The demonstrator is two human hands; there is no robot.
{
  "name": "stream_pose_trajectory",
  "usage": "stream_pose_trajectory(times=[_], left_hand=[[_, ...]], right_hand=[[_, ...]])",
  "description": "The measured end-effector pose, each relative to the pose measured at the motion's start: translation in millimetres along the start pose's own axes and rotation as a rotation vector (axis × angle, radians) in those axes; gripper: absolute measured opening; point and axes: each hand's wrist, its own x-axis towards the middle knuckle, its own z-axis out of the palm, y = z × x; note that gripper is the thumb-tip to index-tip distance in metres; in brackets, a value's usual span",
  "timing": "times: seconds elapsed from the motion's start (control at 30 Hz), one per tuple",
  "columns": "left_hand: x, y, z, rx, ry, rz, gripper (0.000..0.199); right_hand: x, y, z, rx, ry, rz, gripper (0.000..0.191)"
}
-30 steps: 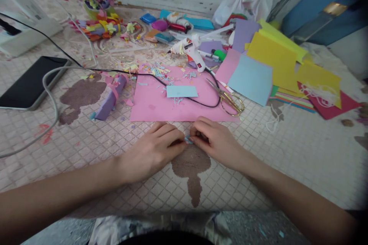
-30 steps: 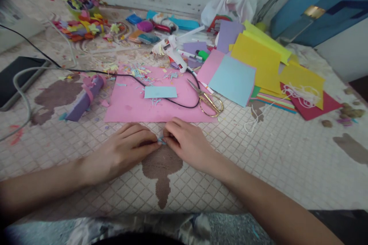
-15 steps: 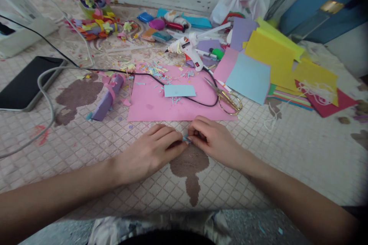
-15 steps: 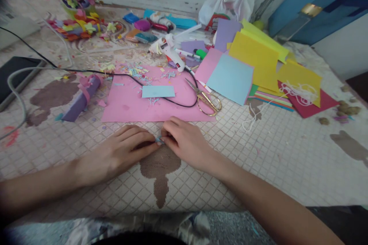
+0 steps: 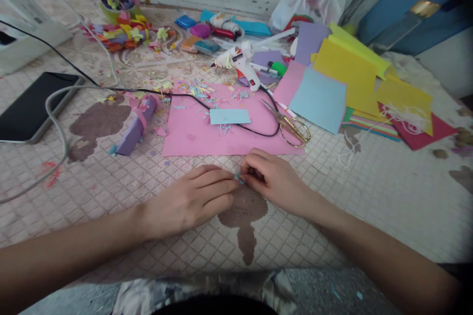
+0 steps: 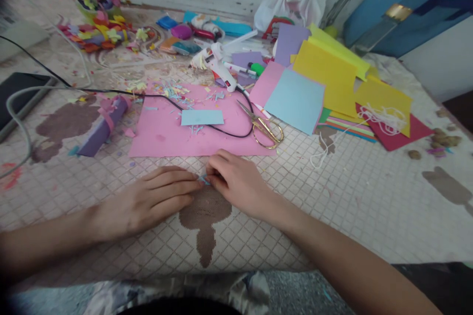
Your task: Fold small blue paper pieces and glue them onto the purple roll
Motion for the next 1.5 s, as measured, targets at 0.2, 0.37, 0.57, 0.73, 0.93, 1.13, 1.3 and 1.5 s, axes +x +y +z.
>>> stream_pose_trajectory(times=[0.2,0.37,0.57,0.73,0.93,1.13,1.3,1.5], left_hand=[[0.9,-0.9,0.8,-0.042,-0.016,0.007,0.018],[1.1,-0.8,2.2,-0.033,-0.042,0.006,0.020],[2.9,0.2,0.6,-0.036,-0.066,0.006,0.020],[1.9,0.6,1.7,-0.056,-0.074,-0.005,0.018],[1.2,0.9,3.0,-0.014,-0.098,-0.007,0.020],[-0.8,0.8,1.6,-0.018,-0.113,-0.002,0.022],[-3.2,0.2,0.5,-0.027,-0.144,-0.006,0.023],[-2.3,-0.4,1.0,-0.025,-0.115,0.001,0.022]], right_hand=[[0.3,-0.5,0.1,0.003,0.005,-0.005,0.007],[0.2,-0.7,-0.1,0.008,0.010,-0.006,0.007],[0.7,0.3,0.6,0.043,0.031,0.009,0.007],[1.1,1.5,-0.8,0.087,0.039,0.004,0.008],[0.4,-1.0,1.8,0.022,0.045,0.039,0.010],[1.7,0.6,3.2,0.031,0.059,0.052,0.010],[2.1,2.3,-0.1,0.098,0.056,0.039,0.011],[0.1,0.3,-0.9,0.086,0.047,0.054,0.012]])
